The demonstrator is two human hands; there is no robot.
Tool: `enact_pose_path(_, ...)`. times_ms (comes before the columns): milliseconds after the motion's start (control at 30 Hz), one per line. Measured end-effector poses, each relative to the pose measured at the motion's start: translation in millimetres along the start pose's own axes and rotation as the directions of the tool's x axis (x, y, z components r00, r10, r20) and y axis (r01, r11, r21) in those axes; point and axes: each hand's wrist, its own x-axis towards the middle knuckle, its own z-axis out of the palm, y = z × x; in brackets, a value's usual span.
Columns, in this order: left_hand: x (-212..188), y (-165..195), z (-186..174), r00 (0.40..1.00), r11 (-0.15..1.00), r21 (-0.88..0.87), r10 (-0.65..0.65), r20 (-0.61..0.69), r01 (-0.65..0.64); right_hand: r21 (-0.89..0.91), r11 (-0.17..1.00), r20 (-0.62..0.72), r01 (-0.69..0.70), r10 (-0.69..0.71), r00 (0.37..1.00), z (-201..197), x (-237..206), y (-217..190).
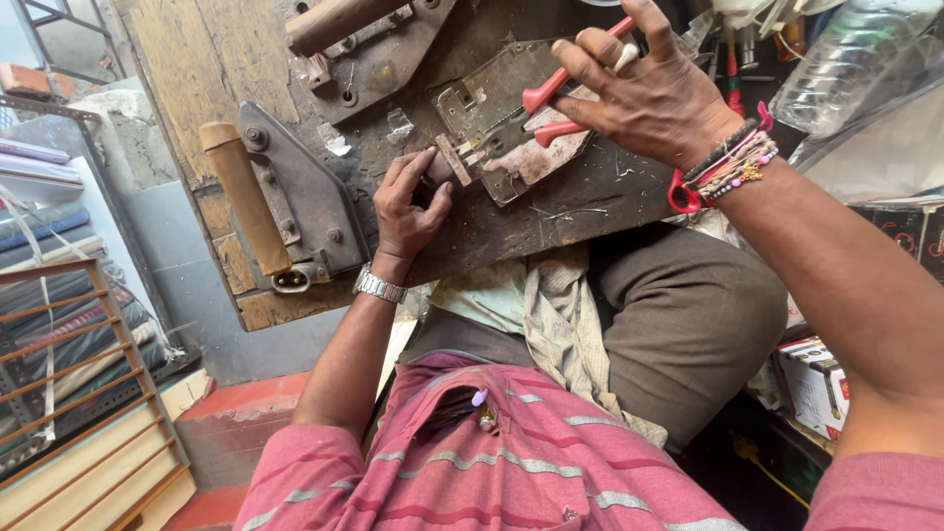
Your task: The person works on a metal lock mechanism clamped in a bench vise, using pliers to adjust internal components and a hammer to tap parts into place. The person repeatedly repositions the lock and uses tools to manipulate the metal pieces.
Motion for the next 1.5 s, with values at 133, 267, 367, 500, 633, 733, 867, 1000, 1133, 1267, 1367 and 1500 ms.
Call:
enact_pose_path(133, -1, -2, 1, 1.0, 1.0, 0.012, -0.006, 0.004, 0.006, -0.027, 0.999, -0.067, -0.019, 0.017, 0.998, -1, 6, 0)
enact_pose_path(267, -1, -4, 1, 1.0, 1.0, 0.024, -0.005, 0.002, 0.005, -0.069, 0.996, -0.125, -0.047, 0.038, 0.991, 6, 5, -6)
enact_pose_path(367, -2, -5, 0, 1.0, 1.0, 0.016, -0.01, 0.003, 0.01, 0.026, 0.999, -0.125, -0.018, 0.022, 0.992, 16, 2, -11)
enact_pose_path(500, -2, -4, 0, 1.0, 1.0, 0.016, -0.017, 0.006, 0.017, 0.049, 0.999, -0.135, -0.021, 0.028, 0.99, 26, -1, -16)
enact_pose_path(633, -2, -3, 0, 1.0, 1.0, 0.016, -0.022, 0.01, 0.022, 0.063, 0.998, -0.168, 0.011, -0.001, 0.986, 33, -3, -15)
enact_pose_path(733, -2, -3, 0, 1.0, 1.0, 0.015, -0.006, 0.007, 0.006, 0.203, 0.975, 0.01, 0.087, -0.091, 0.996, 38, 1, -11)
enact_pose_path(867, -2, 0, -1, 1.0, 1.0, 0.022, -0.021, 0.011, 0.021, 0.636, 0.725, 0.559, -0.266, -0.194, 0.806, 47, 23, -6)
enact_pose_path(1000, 0, 2, -1, 1.0, 1.0, -0.012, -0.018, 0.005, 0.018, 0.612, 0.571, 0.787, -0.547, -0.374, 0.49, 44, 32, 1)
enact_pose_path(1133, -1, 2, -3, 1.0, 1.0, 0.005, -0.025, 0.01, 0.025, 0.506, 0.842, 0.452, -0.189, -0.072, 0.889, 20, 5, -11)
enact_pose_path(1267, 0, 0, -1, 1.0, 1.0, 0.004, -0.017, 0.007, 0.017, 0.062, 0.995, 0.071, -0.083, 0.079, 0.994, 12, -15, -22)
enact_pose_path(1367, 0, 0, -1, 1.0, 1.0, 0.009, -0.017, 0.004, 0.017, 0.084, 0.992, -0.036, -0.096, 0.099, 0.994, 16, -15, -24)
enact_pose_path(1500, -1, 0, -2, 1.0, 1.0, 0.018, -0.008, 0.002, 0.007, 0.123, 0.987, -0.094, -0.099, 0.111, 0.989, 21, -15, -29)
